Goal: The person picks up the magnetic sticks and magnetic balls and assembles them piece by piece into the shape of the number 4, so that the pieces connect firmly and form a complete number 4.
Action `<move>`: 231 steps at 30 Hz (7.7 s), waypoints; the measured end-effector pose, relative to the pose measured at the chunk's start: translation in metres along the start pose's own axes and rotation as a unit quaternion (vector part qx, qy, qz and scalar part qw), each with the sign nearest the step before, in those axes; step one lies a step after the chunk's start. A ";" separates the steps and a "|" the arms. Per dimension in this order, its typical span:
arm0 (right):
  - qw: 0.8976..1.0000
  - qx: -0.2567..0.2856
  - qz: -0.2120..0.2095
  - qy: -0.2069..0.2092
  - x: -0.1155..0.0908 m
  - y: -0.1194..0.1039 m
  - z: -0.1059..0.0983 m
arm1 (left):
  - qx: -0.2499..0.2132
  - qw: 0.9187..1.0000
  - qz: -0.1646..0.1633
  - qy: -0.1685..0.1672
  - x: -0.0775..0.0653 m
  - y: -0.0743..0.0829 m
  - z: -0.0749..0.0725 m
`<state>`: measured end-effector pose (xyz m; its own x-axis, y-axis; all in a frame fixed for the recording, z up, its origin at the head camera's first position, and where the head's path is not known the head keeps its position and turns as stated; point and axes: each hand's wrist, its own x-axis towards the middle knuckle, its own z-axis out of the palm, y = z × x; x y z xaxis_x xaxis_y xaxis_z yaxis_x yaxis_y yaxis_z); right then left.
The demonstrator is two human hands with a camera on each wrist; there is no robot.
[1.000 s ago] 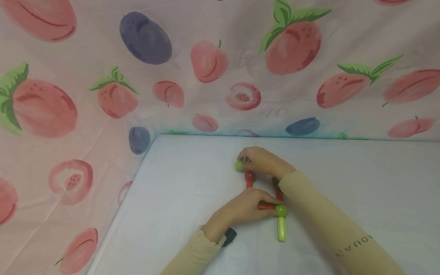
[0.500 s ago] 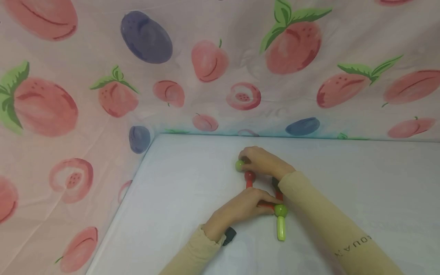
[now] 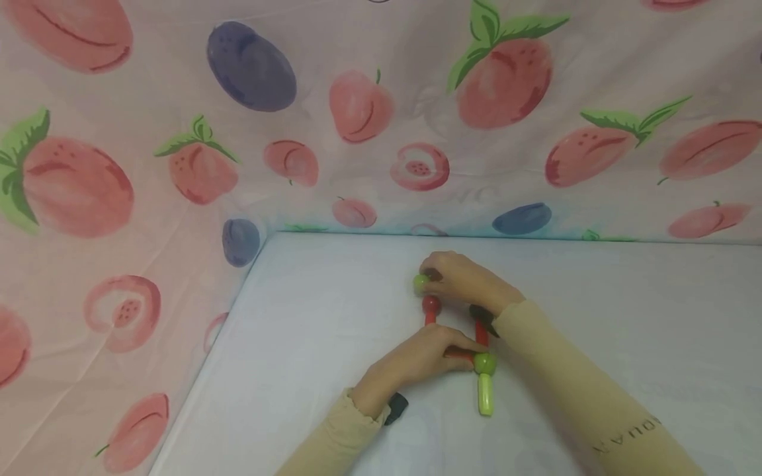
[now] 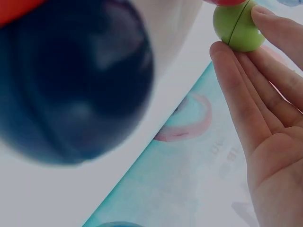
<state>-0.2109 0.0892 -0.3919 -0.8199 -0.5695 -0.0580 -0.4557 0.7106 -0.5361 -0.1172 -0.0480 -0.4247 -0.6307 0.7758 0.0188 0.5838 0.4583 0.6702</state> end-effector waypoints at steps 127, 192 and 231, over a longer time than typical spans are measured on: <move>0.990 -0.036 -0.070 0.119 -0.168 0.032 -0.009 | 0.154 0.988 0.023 -0.015 0.016 0.006 -0.002; 0.989 0.022 -0.144 -0.020 -0.176 0.008 0.022 | 0.162 0.986 0.037 -0.004 0.015 0.003 0.001; 0.986 -0.002 -0.164 0.016 -0.176 0.008 0.026 | 0.165 0.985 0.041 -0.005 0.013 0.003 -0.002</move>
<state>-0.0610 0.1841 -0.4079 -0.6388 -0.7557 0.1444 -0.6991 0.4918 -0.5190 -0.1248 -0.0371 -0.4215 -0.5706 0.8194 0.0546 0.7680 0.5089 0.3888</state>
